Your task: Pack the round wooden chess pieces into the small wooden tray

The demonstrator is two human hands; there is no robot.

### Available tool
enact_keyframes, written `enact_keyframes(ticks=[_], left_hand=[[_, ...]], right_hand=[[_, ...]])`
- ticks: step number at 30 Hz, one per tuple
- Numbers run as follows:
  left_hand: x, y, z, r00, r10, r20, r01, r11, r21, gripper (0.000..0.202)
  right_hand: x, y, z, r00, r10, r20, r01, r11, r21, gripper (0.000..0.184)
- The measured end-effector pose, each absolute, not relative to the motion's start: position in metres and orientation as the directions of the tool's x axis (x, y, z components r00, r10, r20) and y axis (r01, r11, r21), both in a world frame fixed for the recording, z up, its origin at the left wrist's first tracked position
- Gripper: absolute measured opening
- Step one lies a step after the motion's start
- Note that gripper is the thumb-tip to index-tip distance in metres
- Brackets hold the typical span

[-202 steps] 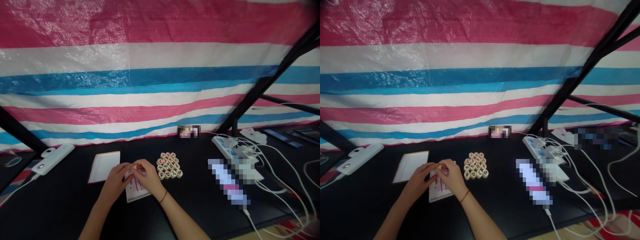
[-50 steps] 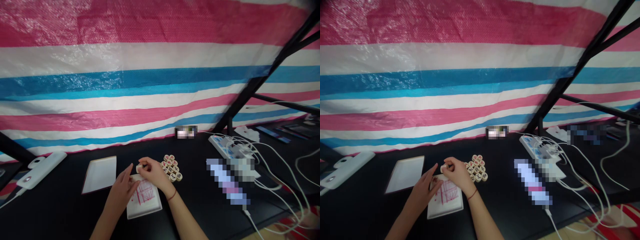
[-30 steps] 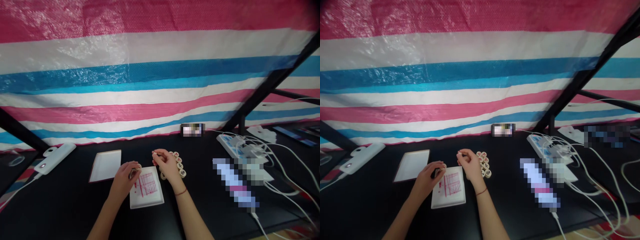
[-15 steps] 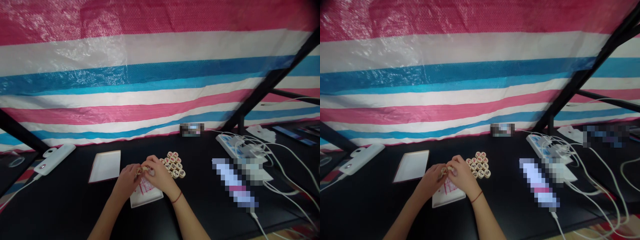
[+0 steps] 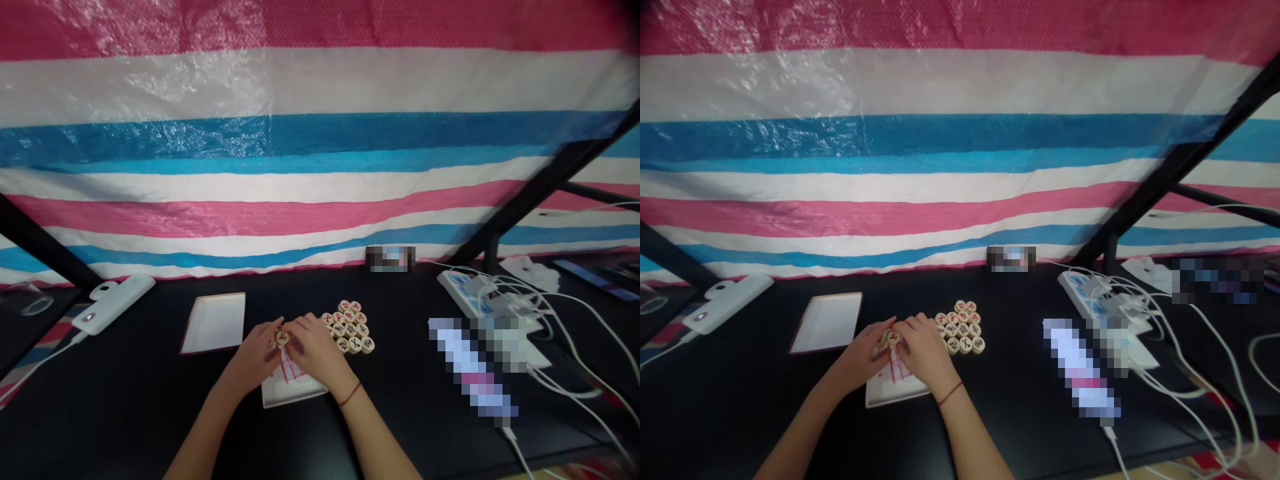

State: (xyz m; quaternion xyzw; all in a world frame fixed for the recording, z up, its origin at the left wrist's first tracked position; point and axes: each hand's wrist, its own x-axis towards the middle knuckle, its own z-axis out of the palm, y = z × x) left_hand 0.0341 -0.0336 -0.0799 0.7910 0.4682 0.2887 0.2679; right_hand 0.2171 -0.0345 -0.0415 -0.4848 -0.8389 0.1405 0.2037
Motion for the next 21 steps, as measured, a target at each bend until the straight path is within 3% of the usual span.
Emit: enact_keyframes(ticks=[5, 21], left_hand=[[0.0362, -0.0335, -0.0747, 0.384, 0.901, 0.202, 0.593, -0.408, 0.694, 0.044], [0.0413, -0.0323, -0.0781, 0.344, 0.912, 0.224, 0.629, -0.401, 0.666, 0.033]], right_hand=[[0.2119, -0.0351, -0.0416, -0.461, 0.874, 0.155, 0.788, 0.484, -0.380, 0.009], [0.2133, -0.0351, -0.0414, -0.413, 0.900, 0.141, 0.770, 0.428, -0.474, 0.015]])
